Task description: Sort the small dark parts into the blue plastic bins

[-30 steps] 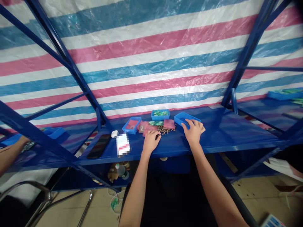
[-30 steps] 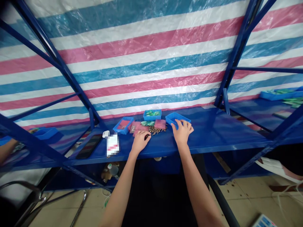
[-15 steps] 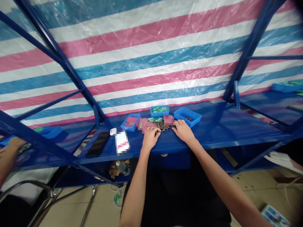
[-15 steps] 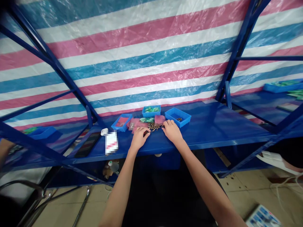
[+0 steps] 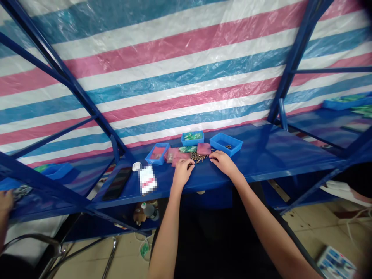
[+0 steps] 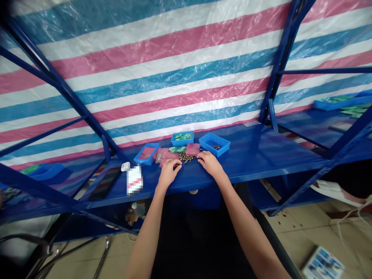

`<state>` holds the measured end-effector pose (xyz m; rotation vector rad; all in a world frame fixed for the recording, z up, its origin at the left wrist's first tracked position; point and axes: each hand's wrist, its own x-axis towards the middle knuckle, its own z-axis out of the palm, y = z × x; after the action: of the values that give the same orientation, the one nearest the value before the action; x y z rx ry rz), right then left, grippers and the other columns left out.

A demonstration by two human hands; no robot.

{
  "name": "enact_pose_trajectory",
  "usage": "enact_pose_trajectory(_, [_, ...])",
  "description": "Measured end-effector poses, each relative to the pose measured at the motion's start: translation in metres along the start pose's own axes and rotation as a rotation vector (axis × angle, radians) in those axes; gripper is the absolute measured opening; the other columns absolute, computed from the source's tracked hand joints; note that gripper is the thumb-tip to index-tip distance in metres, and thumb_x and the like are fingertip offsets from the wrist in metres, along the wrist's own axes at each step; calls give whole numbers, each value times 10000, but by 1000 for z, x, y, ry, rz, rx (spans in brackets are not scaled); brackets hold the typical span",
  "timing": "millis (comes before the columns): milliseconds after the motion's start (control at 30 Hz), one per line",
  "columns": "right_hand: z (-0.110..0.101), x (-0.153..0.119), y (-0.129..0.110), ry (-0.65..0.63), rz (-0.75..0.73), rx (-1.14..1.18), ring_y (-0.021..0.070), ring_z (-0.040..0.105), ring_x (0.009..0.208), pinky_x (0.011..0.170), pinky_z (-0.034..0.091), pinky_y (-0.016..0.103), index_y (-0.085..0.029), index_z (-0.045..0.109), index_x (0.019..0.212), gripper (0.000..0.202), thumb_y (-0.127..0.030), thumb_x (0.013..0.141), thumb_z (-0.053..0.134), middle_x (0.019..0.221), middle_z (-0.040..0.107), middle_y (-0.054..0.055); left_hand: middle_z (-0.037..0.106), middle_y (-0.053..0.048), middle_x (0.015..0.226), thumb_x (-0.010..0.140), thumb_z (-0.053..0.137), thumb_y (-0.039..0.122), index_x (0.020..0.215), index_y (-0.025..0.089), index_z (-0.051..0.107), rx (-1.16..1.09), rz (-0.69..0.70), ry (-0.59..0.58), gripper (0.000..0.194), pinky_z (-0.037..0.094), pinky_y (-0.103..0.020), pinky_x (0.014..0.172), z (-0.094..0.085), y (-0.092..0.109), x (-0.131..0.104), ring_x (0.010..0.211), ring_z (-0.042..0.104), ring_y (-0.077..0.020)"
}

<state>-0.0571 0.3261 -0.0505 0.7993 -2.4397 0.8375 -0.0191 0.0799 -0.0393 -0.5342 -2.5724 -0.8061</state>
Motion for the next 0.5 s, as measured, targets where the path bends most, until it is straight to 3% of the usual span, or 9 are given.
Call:
enact_pose_trajectory(333, [3, -1, 6, 32, 72, -90, 260, 606, 930, 908, 486, 415, -178, 663, 865, 75, -213, 903, 610, 942, 650, 107, 721, -15, 948, 853, 667, 142, 1064, 237, 689, -76, 5, 33, 232, 495, -337, 920, 1, -3, 0, 990, 611, -198])
enact_pose_trajectory(500, [-3, -2, -4, 19, 38, 29, 230, 621, 865, 817, 497, 372, -210, 648, 867, 94, -226, 927, 577, 888, 679, 58, 713, -39, 958, 880, 664, 202, 994, 218, 719, -38, 17, 24, 128, 482, -364, 927, 2, -4, 1, 979, 609, -214])
